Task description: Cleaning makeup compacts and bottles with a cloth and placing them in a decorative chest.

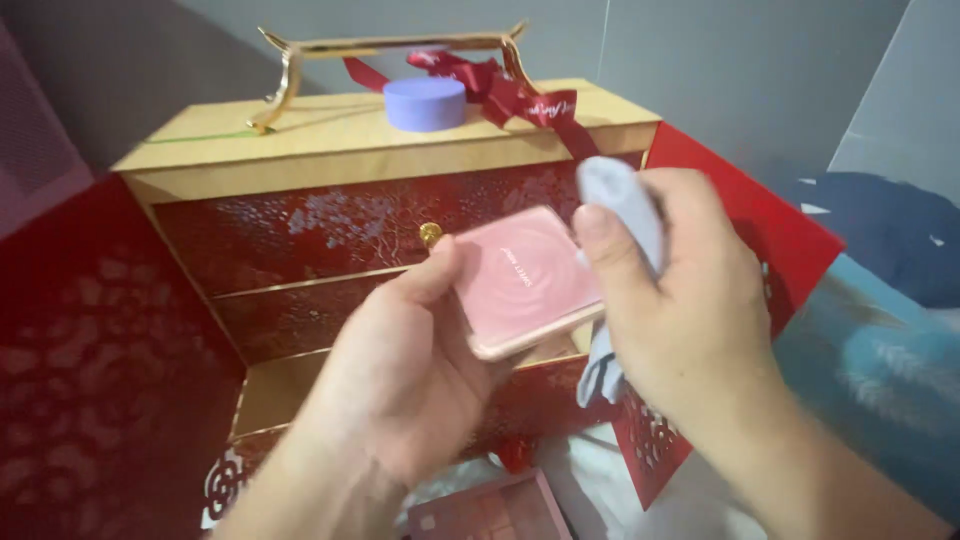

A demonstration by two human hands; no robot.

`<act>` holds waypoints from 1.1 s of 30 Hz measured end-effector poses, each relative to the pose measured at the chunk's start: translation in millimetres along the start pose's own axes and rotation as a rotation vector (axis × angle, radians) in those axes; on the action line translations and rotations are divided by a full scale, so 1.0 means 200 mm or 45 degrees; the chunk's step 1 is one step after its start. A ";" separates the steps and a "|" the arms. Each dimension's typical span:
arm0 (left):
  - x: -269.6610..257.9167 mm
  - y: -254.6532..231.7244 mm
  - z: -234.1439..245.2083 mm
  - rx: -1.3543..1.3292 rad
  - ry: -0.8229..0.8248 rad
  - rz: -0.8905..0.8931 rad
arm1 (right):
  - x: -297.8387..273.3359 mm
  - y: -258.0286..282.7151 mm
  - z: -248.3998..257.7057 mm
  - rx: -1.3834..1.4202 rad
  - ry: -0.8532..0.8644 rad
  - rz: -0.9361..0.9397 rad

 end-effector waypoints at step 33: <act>-0.69 0.11 -0.08 -0.385 0.346 0.207 | -0.34 0.49 0.33 0.259 0.226 0.621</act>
Point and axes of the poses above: each hand's wrist, its own x-axis towards the middle knuckle, its own z-axis out of the back of the hand, y = z × x, the point moved 9 cm from there along x, towards the middle knuckle, and after that the axes turned 14 degrees about -y, right-handed, at the moved point
